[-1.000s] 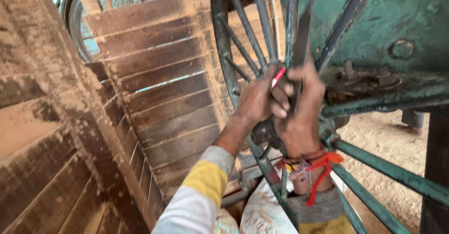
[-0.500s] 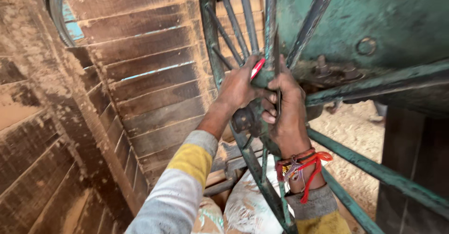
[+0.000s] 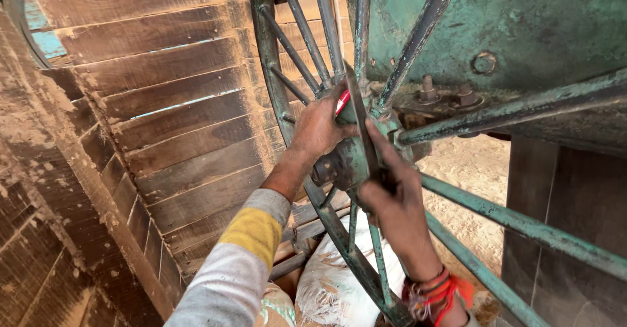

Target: The person cleans and scrapes residue from a large green flywheel and spoke assembly of a machine, using a metal scraper and a paintbrush to remove dust and debris from various surfaces.

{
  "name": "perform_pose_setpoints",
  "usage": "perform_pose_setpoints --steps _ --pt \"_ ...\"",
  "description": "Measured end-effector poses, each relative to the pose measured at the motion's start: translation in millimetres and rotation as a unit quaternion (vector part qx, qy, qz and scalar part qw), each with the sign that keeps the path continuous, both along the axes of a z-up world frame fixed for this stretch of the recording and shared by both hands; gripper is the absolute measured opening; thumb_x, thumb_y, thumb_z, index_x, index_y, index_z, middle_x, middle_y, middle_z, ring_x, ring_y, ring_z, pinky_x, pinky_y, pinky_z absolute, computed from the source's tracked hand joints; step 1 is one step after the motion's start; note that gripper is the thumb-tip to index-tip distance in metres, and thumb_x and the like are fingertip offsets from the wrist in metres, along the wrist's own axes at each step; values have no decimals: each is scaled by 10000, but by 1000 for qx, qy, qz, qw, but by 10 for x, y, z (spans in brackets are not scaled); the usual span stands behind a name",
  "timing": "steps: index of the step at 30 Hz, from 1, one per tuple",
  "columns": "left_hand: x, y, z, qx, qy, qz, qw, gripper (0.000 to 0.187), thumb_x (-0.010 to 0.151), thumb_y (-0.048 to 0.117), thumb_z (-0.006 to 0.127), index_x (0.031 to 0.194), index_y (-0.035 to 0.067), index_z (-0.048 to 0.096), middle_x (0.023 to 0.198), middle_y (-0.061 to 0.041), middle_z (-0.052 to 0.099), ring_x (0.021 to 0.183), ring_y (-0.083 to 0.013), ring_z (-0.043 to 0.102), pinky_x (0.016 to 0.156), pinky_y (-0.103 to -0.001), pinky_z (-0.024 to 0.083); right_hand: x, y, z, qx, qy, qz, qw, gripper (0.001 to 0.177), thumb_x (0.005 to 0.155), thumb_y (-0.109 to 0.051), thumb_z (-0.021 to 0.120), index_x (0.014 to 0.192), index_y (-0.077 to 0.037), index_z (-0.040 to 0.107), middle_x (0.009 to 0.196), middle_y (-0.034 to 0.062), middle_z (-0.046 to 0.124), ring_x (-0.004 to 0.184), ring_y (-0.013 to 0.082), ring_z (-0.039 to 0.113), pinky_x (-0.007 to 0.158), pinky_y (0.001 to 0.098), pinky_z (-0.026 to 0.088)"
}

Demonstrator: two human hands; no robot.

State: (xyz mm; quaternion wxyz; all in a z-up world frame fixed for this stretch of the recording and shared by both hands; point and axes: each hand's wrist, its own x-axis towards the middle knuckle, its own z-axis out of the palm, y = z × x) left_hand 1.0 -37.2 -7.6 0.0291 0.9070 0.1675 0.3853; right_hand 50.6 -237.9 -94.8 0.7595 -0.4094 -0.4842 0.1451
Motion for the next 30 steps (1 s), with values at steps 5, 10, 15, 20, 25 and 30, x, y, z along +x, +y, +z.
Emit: perform_pose_setpoints --steps 5,10,15,20,25,30 --pt "-89 129 12 19 -65 -81 994 707 857 440 738 1441 80 566 1184 -249 696 1110 -404 683 932 -507 523 -27 -74 -166 68 -104 -80 989 871 735 31 617 1574 -103 422 1286 71 663 1054 134 641 869 275 526" --pt "-356 41 368 -85 -123 57 987 642 956 603 469 1172 54 721 814 -254 744 773 -379 752 708 -530 545 112 -306 -32 -224 -147 -228 936 935 669 -105 699 1556 -266 452 823 140 751 620 253 626 631 363 540" --pt "-486 -17 493 52 -212 155 963 724 1081 553 504 714 -27 734 674 -227 669 681 -364 682 678 -511 522 169 -178 -109 -288 -172 -248 909 959 703 -207 745 1582 -378 402 860 207 760 681 338 724 749 398 579" --pt "-433 -333 708 -174 -360 -61 915 544 1016 434 601 777 -36 733 625 -127 680 560 -210 680 529 -378 546 367 -108 -374 -111 -300 -308 896 1056 583 -184 830 1531 -352 396 1196 287 660 1007 493 645 844 490 540" --pt "-331 -840 1187 -111 -369 -242 890 304 955 250 734 994 -51 754 945 -130 748 791 -157 758 711 -307 648 479 -162 -312 -206 -224 -213 929 1045 638 -155 799 1562 -413 383 1138 188 703 986 382 694 877 402 555" --pt "-227 -1320 1741 376 -279 -165 868 222 1044 173 731 1231 53 723 1225 -100 689 1116 -237 738 998 -352 621 522 -192 -256 -151 -162 -140 965 1034 605 -78 716 1563 -351 438 1154 164 712 933 271 748 806 352 583"
